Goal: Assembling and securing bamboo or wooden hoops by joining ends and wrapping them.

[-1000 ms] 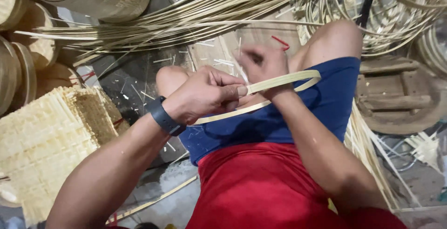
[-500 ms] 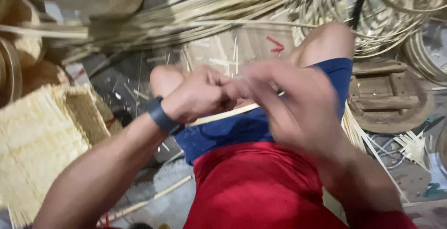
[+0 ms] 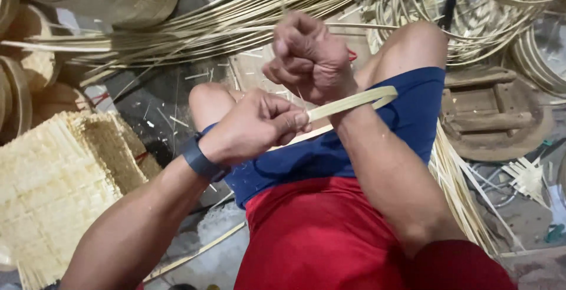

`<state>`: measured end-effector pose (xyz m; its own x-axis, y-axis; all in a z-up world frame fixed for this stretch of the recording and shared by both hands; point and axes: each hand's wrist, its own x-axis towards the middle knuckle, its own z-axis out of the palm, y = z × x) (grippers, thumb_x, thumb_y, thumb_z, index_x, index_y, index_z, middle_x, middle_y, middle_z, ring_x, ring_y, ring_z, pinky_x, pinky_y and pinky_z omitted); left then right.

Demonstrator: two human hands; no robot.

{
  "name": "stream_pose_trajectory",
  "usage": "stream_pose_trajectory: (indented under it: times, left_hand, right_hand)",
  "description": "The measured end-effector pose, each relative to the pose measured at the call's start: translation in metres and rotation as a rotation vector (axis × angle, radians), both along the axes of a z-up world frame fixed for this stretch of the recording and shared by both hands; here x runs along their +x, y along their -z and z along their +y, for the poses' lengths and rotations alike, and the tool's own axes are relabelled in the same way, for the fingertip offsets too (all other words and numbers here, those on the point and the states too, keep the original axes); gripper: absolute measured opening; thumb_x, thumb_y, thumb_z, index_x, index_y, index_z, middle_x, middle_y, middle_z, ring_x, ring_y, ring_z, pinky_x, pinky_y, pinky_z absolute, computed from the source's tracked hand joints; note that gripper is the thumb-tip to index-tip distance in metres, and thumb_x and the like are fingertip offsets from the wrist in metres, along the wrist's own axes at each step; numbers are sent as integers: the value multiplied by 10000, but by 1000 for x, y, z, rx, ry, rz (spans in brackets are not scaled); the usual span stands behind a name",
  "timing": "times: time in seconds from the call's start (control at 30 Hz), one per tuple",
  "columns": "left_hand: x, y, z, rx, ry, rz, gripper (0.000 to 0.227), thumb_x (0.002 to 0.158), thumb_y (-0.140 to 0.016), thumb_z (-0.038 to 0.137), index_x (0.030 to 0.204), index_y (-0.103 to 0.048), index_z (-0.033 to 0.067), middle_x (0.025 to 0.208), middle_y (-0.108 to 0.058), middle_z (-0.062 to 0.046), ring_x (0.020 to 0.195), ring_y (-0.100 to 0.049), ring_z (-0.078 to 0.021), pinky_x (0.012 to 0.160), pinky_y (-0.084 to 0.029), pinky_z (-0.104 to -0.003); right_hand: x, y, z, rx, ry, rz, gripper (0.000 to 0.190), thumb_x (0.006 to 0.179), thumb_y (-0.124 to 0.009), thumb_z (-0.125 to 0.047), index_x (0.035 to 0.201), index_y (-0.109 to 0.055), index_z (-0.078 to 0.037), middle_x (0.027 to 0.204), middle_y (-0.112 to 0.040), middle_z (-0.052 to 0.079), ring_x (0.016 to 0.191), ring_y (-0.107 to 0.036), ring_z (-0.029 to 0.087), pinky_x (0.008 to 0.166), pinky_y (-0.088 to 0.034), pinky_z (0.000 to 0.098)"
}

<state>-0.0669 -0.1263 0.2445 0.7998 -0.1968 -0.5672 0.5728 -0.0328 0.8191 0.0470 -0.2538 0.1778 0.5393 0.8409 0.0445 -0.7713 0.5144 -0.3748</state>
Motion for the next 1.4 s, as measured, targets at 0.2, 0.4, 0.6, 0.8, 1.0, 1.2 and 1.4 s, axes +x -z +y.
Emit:
stream_pose_trajectory:
  times: [0.2, 0.4, 0.6, 0.8, 1.0, 1.2, 1.4]
  left_hand:
    - [2, 6, 3, -23, -170, -97, 178, 989, -660, 169, 965, -770, 31, 631, -609, 48, 555, -489, -25, 483, -390, -220]
    - [6, -3, -2, 67, -80, -203, 203, 1009, -651, 157, 973, -779, 3, 632, -614, 36, 577, -484, -24, 491, -397, -221]
    - [1, 8, 7, 201, -120, -183, 256, 1000, -654, 188, 874, -766, -5, 625, -637, 30, 571, -509, -22, 481, -413, -231]
    - [4, 4, 16, 122, -48, -61, 270, 1018, -647, 224, 899, -760, 9, 674, -623, 13, 600, -507, -42, 523, -425, -243]
    - [3, -4, 5, -64, 91, -50, 236, 1023, -648, 208, 1011, -777, 11, 708, -665, 17, 579, -511, -29, 493, -381, -212]
    - [-3, 0, 16, -104, -161, -34, 217, 991, -646, 163, 1100, -772, 23, 754, -712, 8, 599, -534, -36, 491, -389, -196]
    - [-7, 6, 3, 61, -152, -313, 188, 1014, -631, 84, 1114, -752, -19, 839, -743, -13, 750, -645, -41, 650, -544, -203]
  right_hand:
    - [-16, 12, -45, -591, 50, -712, 166, 1009, -566, -87, 1134, -651, -16, 880, -627, 10, 806, -618, 135, 783, -512, 286]
    - [-18, -105, -75, -915, 176, -1378, 210, 885, -767, -73, 1091, -746, -39, 913, -755, 101, 815, -747, 191, 722, -569, 280]
    - [-41, -115, -70, -680, 366, -1458, 133, 903, -752, 3, 1023, -721, -44, 860, -724, 92, 749, -707, 195, 715, -533, 315]
    - [-76, 45, -77, -662, 446, -861, 141, 1048, -613, -134, 979, -636, -14, 863, -677, 124, 745, -654, 234, 670, -542, 342]
    - [3, 12, 3, -219, 74, -666, 224, 1072, -622, -208, 954, -647, -19, 773, -579, 43, 616, -461, 88, 544, -344, 244]
    - [-5, 9, -34, -614, -14, -807, 92, 946, -669, -124, 920, -668, -36, 783, -604, 11, 699, -549, 91, 577, -414, 250]
    - [-27, -100, -58, -891, 295, -1439, 183, 883, -780, -56, 1058, -746, -14, 929, -729, 96, 754, -707, 181, 653, -542, 307]
